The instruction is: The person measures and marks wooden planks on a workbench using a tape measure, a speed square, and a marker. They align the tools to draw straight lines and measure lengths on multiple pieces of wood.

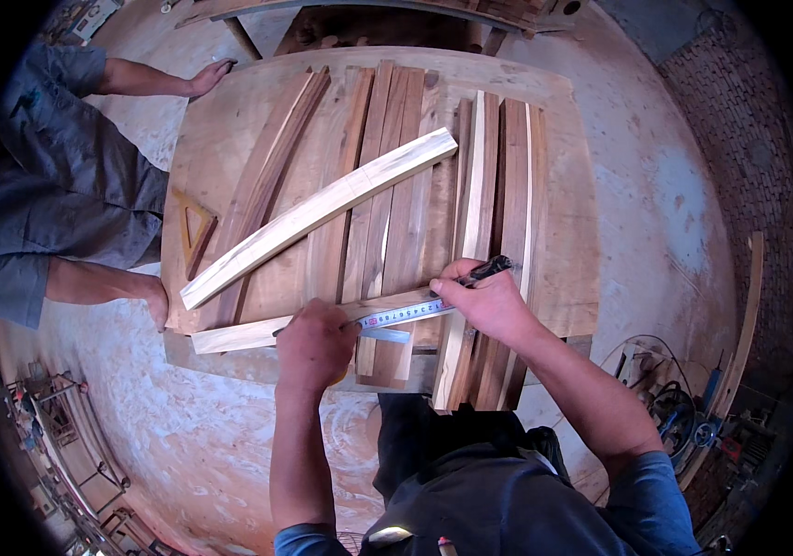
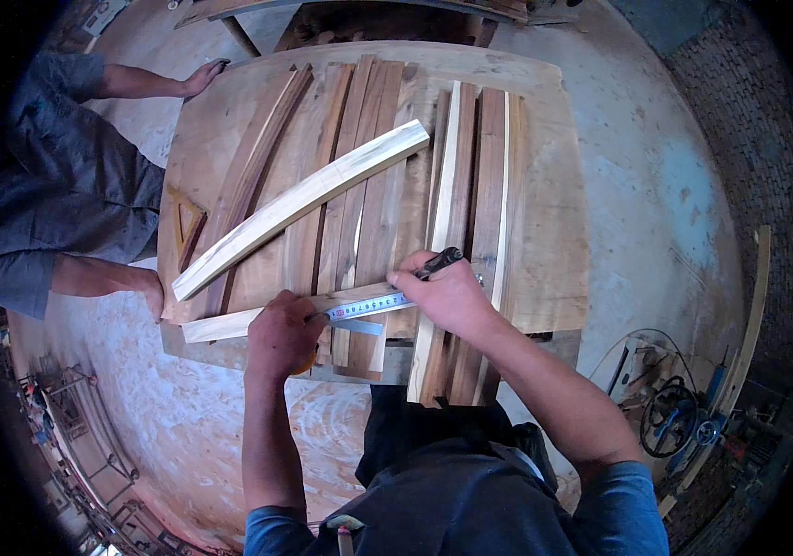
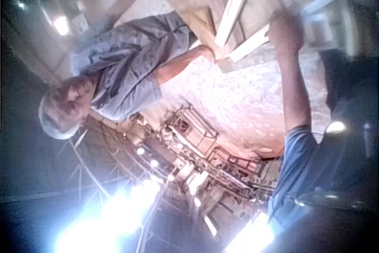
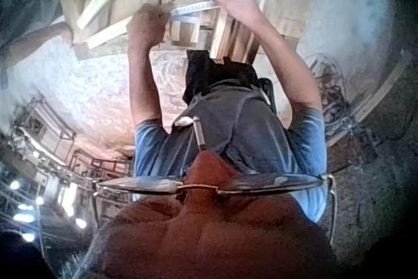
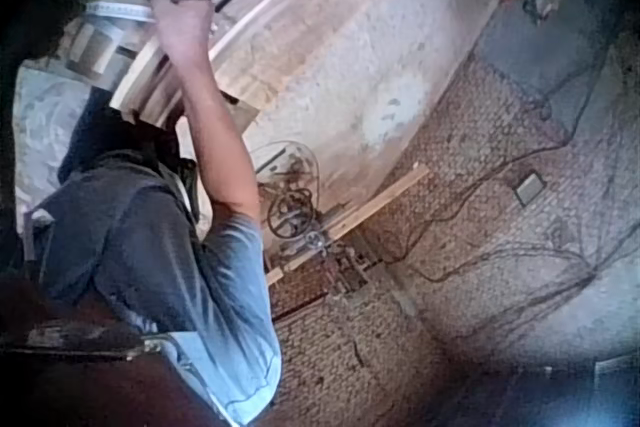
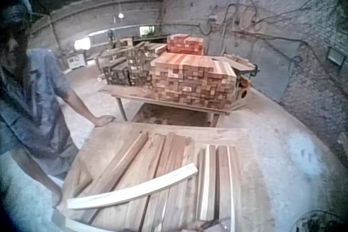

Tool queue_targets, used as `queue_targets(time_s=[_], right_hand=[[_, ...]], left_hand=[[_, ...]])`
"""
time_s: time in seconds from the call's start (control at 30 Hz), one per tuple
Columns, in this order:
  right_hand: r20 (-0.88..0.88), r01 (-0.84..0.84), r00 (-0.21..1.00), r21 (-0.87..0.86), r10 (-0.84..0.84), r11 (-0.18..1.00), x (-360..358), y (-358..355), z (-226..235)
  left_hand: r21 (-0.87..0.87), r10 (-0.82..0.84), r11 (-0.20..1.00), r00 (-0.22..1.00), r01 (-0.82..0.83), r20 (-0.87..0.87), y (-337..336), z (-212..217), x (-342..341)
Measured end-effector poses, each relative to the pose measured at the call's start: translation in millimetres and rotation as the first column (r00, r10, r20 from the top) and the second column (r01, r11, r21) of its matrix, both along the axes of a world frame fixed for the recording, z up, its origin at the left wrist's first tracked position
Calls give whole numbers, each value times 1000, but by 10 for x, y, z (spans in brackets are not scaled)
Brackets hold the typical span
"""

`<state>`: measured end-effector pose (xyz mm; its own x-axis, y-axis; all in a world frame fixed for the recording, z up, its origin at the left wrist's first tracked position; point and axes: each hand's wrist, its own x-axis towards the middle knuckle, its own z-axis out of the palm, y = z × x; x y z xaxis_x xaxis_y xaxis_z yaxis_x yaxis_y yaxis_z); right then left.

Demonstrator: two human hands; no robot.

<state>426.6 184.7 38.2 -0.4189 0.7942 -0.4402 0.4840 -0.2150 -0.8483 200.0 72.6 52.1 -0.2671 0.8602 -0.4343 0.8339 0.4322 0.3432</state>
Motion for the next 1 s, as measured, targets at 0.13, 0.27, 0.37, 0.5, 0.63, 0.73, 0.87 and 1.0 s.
queue_targets(time_s=[0.13, 0.27, 0.37, 0.5, 0.63, 0.73, 0.87, 1.0], right_hand=[[32, 22, 999, -46, -21, 999, -25, 8, 105], [27, 5, 1000, -43, -4, 999, -2, 20, 91], [29, 4, 1000, -24, -4, 1000, 1, 11, 83], [115, -11, 993, -79, 20, 997, -12, 40, 147], [115, -24, 993, -63, 32, 998, -7, 39, 118], [110, -30, 993, -60, 36, 998, -6, 38, 101], [130, -34, 991, -81, 44, 996, -8, 47, 122], [106, -24, 994, -64, 31, 998, 1, 37, 97]], left_hand=[[-12, 11, 1000, 1000, -11, 8, -3, 2, -2], [-3, 16, 1000, 1000, -16, 4, -8, 3, 5], [14, 4, 1000, 1000, -5, 11, -12, -8, -6], [-7, 10, 1000, 1000, -10, 11, 8, 23, 0], [-21, 21, 1000, 1000, -21, 14, 17, 38, 12], [-34, 21, 999, 1000, -20, 14, 26, 46, 11], [-40, 15, 999, 1000, -14, 11, 26, 42, 7], [-27, 10, 1000, 1000, -10, 8, 22, 26, 3]])
